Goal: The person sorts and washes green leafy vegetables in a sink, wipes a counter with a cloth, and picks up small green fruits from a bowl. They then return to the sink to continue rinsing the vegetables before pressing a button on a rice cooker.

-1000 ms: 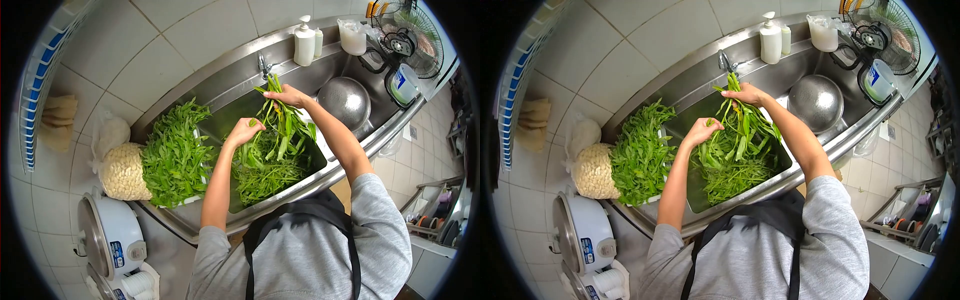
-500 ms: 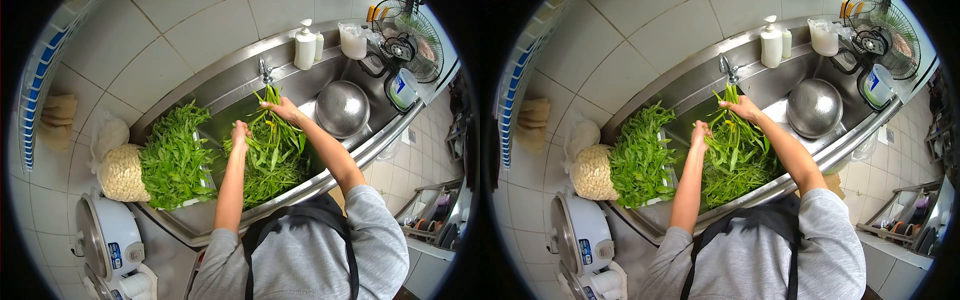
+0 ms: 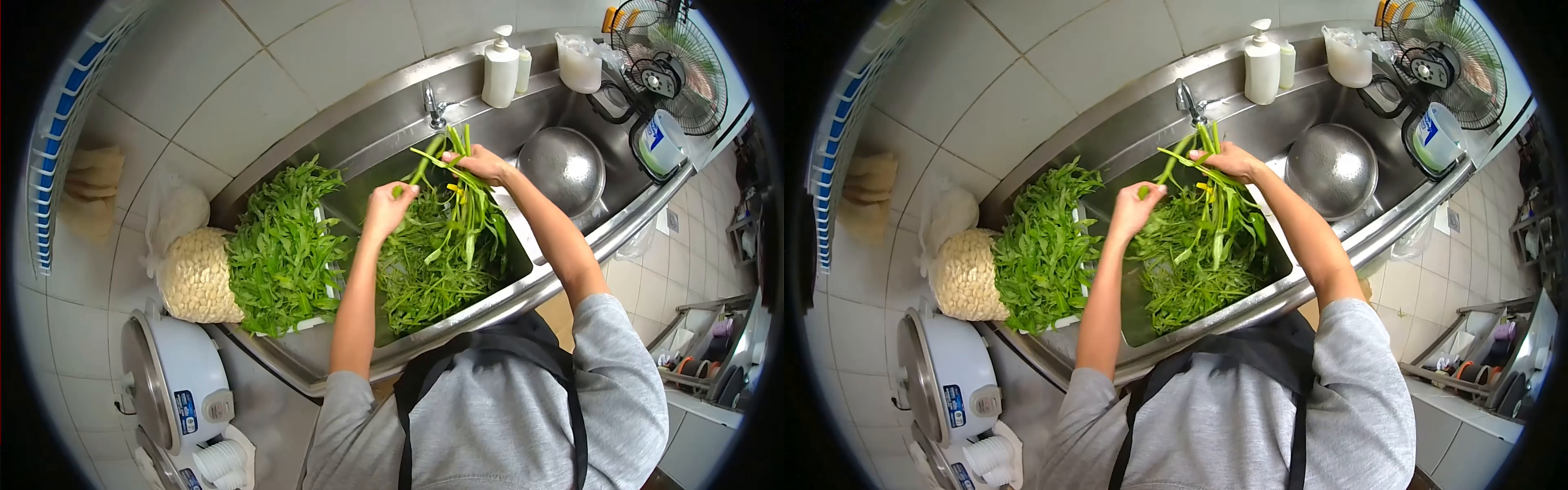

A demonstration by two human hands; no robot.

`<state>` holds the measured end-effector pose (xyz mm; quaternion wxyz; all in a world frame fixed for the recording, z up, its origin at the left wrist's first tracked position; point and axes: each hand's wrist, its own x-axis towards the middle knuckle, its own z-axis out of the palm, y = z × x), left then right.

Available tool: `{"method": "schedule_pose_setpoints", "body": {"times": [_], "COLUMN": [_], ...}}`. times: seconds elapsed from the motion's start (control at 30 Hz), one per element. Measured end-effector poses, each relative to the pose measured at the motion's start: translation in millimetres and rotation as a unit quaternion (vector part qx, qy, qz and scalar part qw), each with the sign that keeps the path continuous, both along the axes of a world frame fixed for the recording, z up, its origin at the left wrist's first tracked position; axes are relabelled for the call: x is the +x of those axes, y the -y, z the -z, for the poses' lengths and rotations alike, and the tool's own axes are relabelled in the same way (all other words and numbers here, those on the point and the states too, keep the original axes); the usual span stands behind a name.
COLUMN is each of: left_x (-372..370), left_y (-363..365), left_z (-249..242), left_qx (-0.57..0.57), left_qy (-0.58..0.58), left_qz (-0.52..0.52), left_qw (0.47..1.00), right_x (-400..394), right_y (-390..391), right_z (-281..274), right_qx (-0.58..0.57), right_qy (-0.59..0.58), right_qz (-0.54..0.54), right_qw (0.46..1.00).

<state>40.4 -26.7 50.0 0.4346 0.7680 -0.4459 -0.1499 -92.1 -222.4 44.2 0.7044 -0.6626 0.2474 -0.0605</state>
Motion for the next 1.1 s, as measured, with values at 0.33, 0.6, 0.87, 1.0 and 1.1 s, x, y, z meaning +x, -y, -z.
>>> {"method": "schedule_pose_setpoints", "body": {"times": [0.33,0.6,0.87,1.0,1.1], "left_x": [-11.0,-51.1,-17.6,-7.9,-9.8], "left_y": [-50.6,-11.1,-22.9,-24.1,-28.4], "left_z": [-3.9,-14.2,-19.6,-12.5,-15.5], "left_qx": [0.22,0.177,0.194,0.221,0.208], "left_qy": [0.103,-0.075,-0.201,-0.261,-0.293], "left_qz": [-0.082,0.134,0.17,0.18,0.19], "left_qw": [0.967,0.972,0.945,0.922,0.914], "right_x": [-32.4,-11.6,-12.2,-7.5,-2.9], "right_y": [26.7,4.1,9.9,-0.1,5.0], "right_z": [0.0,1.2,4.3,0.5,1.9], "right_qx": [0.041,0.136,0.003,-0.049,-0.031], "right_qy": [0.028,0.09,-0.037,-0.058,-0.097], "right_qz": [0.009,-0.041,-0.07,-0.071,-0.061], "right_qw": [0.999,0.986,0.997,0.995,0.993]}}
